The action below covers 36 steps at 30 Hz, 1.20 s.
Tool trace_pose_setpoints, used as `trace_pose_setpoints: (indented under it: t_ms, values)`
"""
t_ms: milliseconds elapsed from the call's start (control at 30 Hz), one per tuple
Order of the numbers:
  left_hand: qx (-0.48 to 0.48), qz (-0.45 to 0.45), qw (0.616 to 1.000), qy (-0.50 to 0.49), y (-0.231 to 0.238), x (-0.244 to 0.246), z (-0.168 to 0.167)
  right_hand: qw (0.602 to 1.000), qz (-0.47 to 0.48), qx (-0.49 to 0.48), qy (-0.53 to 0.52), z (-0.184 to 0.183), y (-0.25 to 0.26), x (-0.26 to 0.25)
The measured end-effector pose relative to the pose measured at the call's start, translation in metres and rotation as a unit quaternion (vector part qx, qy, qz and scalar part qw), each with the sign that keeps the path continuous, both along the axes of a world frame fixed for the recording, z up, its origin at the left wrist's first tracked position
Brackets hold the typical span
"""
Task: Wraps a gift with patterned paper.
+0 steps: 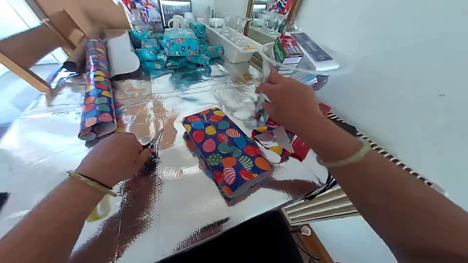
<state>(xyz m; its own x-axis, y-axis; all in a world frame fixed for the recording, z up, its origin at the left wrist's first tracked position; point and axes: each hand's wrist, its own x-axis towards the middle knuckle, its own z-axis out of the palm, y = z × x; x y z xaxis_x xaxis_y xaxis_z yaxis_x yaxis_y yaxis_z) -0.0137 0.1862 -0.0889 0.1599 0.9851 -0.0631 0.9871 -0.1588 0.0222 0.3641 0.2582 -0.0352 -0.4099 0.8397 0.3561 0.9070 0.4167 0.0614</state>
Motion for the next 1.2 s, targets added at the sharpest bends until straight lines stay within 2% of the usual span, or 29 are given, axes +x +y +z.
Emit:
trace_pose_setpoints:
  t_ms: [67, 133, 233, 300, 433, 500, 567, 633, 733, 800, 900, 1000, 1100, 1200]
  values:
    - [0.015, 0.047, 0.998, 0.028, 0.000, 0.005, -0.002, 0.992, 0.122, 0.004, 0.032, -0.017, -0.019, 0.006]
    - [0.025, 0.072, 0.996, 0.039, 0.002, 0.010, -0.004, 0.966, 0.250, -0.015, 0.064, -0.039, -0.030, 0.014]
    - [0.062, 0.070, 0.995, 0.035, 0.001, 0.012, -0.007, 0.939, 0.329, -0.041, 0.094, -0.067, -0.040, 0.021]
    - [0.067, 0.073, 0.995, 0.026, -0.005, 0.015, -0.008, 0.936, 0.334, -0.050, 0.099, -0.078, -0.049, 0.020]
    - [0.057, 0.093, 0.993, 0.044, -0.013, 0.021, -0.009, 0.942, 0.319, -0.007, 0.104, -0.085, -0.075, -0.002]
    - [0.142, 0.058, 0.988, 0.019, -0.017, 0.019, -0.007, 0.942, 0.319, 0.005, 0.109, -0.088, -0.082, -0.008]
    - [0.244, -0.051, 0.967, -0.044, -0.018, 0.012, -0.007, 0.937, 0.322, 0.021, 0.134, -0.090, -0.084, -0.008]
    - [0.300, -0.197, 0.927, -0.106, -0.016, 0.012, -0.016, 0.930, 0.332, 0.036, 0.155, -0.095, -0.082, -0.005]
    - [0.269, -0.354, 0.883, -0.151, -0.017, 0.028, -0.033, 0.924, 0.355, 0.026, 0.136, -0.103, -0.076, 0.000]
    - [0.244, -0.411, 0.865, -0.152, -0.017, 0.033, -0.041, 0.921, 0.369, 0.005, 0.122, -0.108, -0.071, 0.000]
    - [0.253, -0.433, 0.850, -0.160, -0.016, 0.032, -0.044, 0.915, 0.377, 0.000, 0.141, -0.112, -0.065, -0.001]
    - [0.245, -0.428, 0.852, -0.178, -0.016, 0.028, -0.046, 0.913, 0.386, 0.017, 0.133, -0.110, -0.056, -0.005]
    - [0.231, -0.403, 0.866, -0.187, -0.014, 0.030, -0.048, 0.900, 0.417, 0.034, 0.120, -0.107, -0.044, -0.008]
    - [0.226, -0.368, 0.881, -0.192, -0.012, 0.031, -0.048, 0.883, 0.438, 0.031, 0.164, -0.110, -0.038, -0.012]
